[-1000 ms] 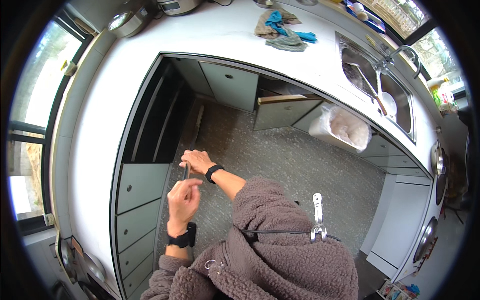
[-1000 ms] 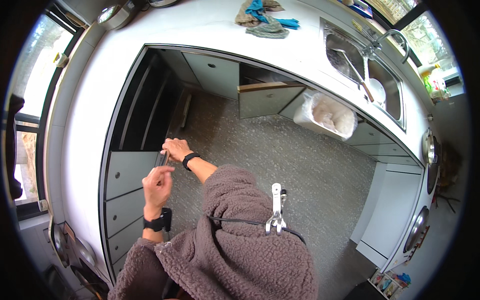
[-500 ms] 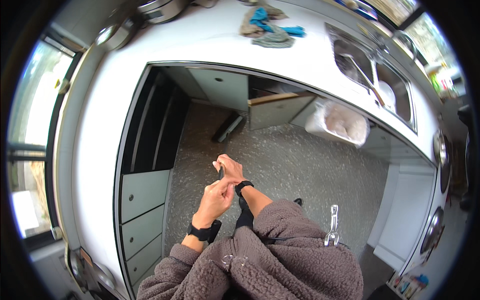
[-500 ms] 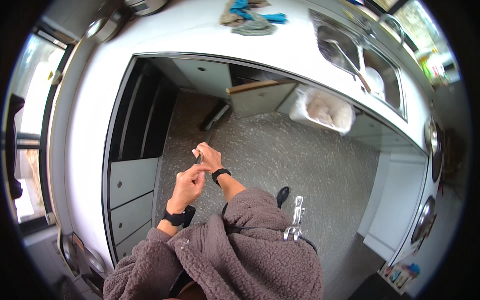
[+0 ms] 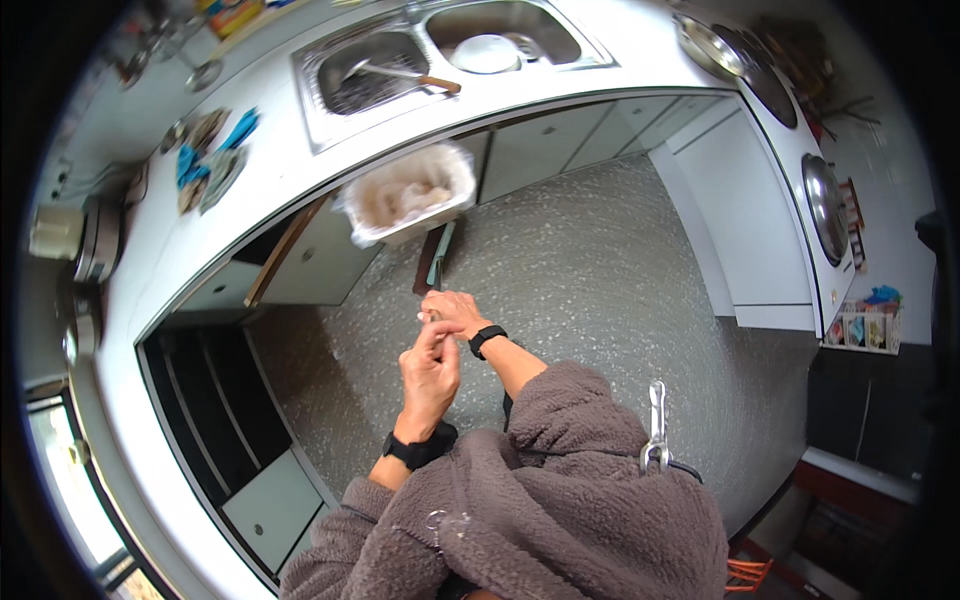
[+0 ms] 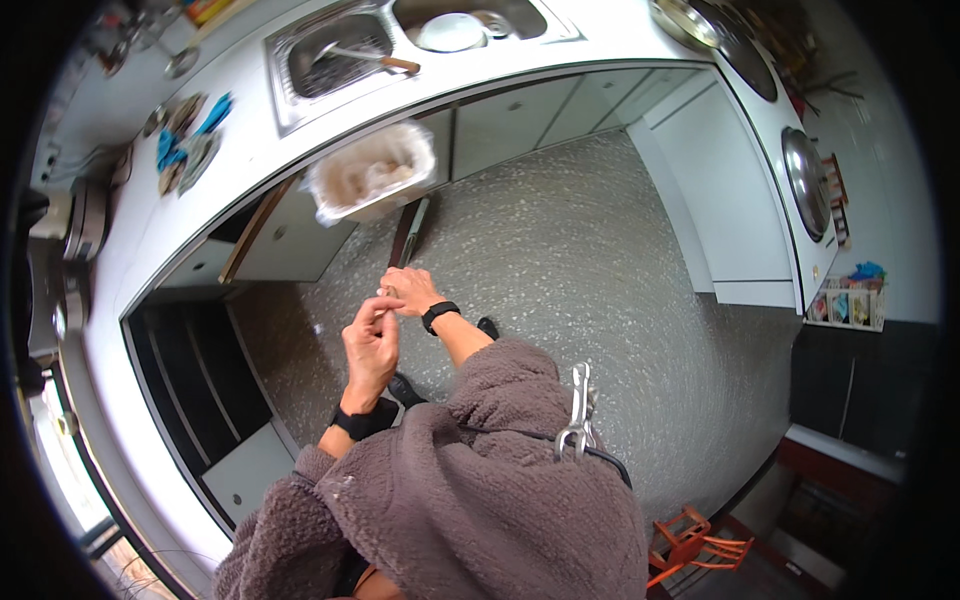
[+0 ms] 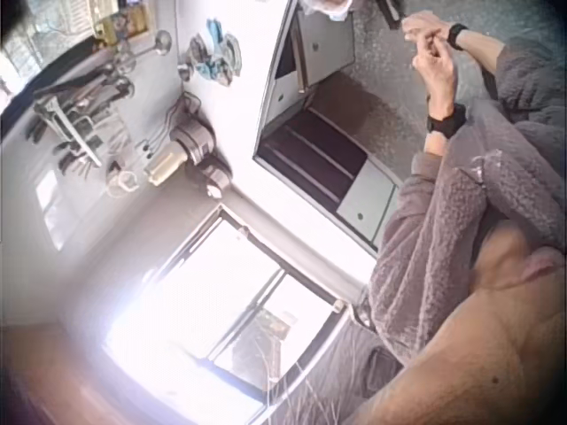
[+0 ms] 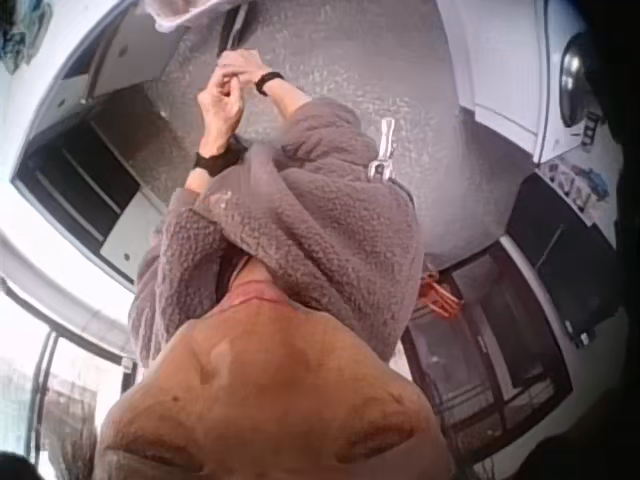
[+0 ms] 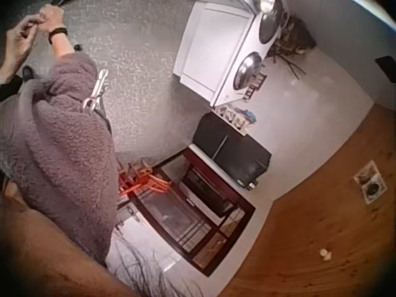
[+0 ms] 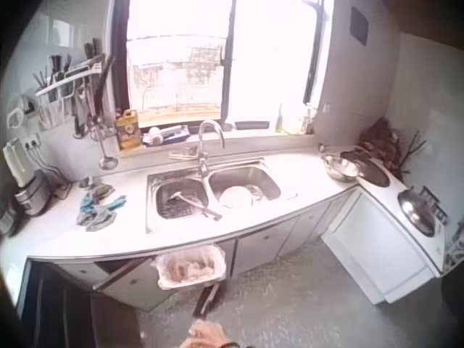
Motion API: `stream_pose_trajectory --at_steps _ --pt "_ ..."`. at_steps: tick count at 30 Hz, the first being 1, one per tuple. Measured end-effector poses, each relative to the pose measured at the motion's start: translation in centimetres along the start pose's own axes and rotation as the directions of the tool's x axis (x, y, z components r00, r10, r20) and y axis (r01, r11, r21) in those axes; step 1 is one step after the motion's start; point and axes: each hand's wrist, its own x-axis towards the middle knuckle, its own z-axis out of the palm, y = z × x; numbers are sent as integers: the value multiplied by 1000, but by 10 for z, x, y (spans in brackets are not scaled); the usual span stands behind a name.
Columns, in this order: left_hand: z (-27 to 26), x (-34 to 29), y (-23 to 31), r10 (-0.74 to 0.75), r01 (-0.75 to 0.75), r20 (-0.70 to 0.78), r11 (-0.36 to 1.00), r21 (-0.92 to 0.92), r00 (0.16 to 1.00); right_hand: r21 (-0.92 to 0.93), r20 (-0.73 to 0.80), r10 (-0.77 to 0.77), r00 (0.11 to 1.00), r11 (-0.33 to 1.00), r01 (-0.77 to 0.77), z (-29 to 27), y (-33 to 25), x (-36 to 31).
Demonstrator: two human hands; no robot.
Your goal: The person sweeps the floor with a broom in a dining area and kitchen. They move a wooden chair to access a cluttered corner and continue sweeping around furniture and appliances.
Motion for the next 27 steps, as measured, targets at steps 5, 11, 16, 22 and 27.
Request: stream_pose_trajectory --at_steps 5,11,16,22,27 --pt "135 26 32 125 -126 266 992 -13 956 33 -101 295 950 956 -293 -101 90 -63" --pt "255 20 48 104 -81 611 995 -65 785 155 -180 585 791 811 -564 -175 184 -180" --pt "302 28 45 63 -41 678 998 -48 732 49 -262 647 716 750 -660 -198 223 -236" --pt "265 67 52 54 108 634 971 -213 771 -11 -440 496 748 830 -557 -198 207 -198" --pt "172 76 74 44 76 506 974 -214 862 41 -481 384 788 908 -417 -166 133 -125"
